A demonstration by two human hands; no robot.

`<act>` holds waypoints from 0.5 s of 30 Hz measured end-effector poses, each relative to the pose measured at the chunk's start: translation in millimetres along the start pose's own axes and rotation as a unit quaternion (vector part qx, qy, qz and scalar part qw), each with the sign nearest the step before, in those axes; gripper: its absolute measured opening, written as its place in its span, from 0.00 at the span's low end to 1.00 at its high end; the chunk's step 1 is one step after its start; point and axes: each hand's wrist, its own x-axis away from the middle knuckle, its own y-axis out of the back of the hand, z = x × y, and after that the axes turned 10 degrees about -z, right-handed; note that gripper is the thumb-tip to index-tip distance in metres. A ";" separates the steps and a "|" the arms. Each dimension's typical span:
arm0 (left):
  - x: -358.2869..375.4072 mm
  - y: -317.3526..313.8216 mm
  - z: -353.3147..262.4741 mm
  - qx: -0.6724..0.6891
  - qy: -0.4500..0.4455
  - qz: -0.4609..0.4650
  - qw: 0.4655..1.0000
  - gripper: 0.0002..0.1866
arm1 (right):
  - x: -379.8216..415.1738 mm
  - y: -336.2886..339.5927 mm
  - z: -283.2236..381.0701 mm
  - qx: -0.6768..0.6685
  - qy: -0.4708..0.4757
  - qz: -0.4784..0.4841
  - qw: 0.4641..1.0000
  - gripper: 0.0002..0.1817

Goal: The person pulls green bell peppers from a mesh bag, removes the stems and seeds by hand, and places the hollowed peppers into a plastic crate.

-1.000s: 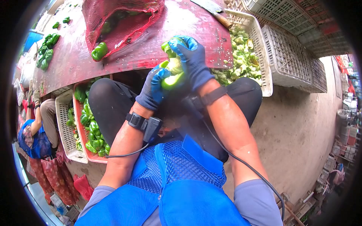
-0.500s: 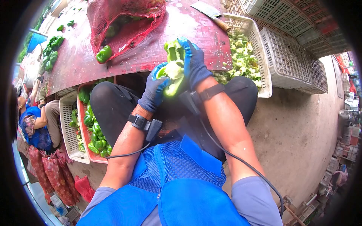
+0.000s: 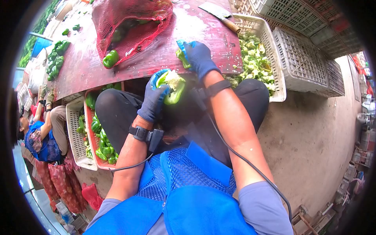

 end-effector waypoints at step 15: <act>-9.2 3.5 7.3 0.055 -0.036 -0.035 0.997 0.29 | 69.6 73.5 62.6 -0.060 0.153 -0.021 0.986 0.33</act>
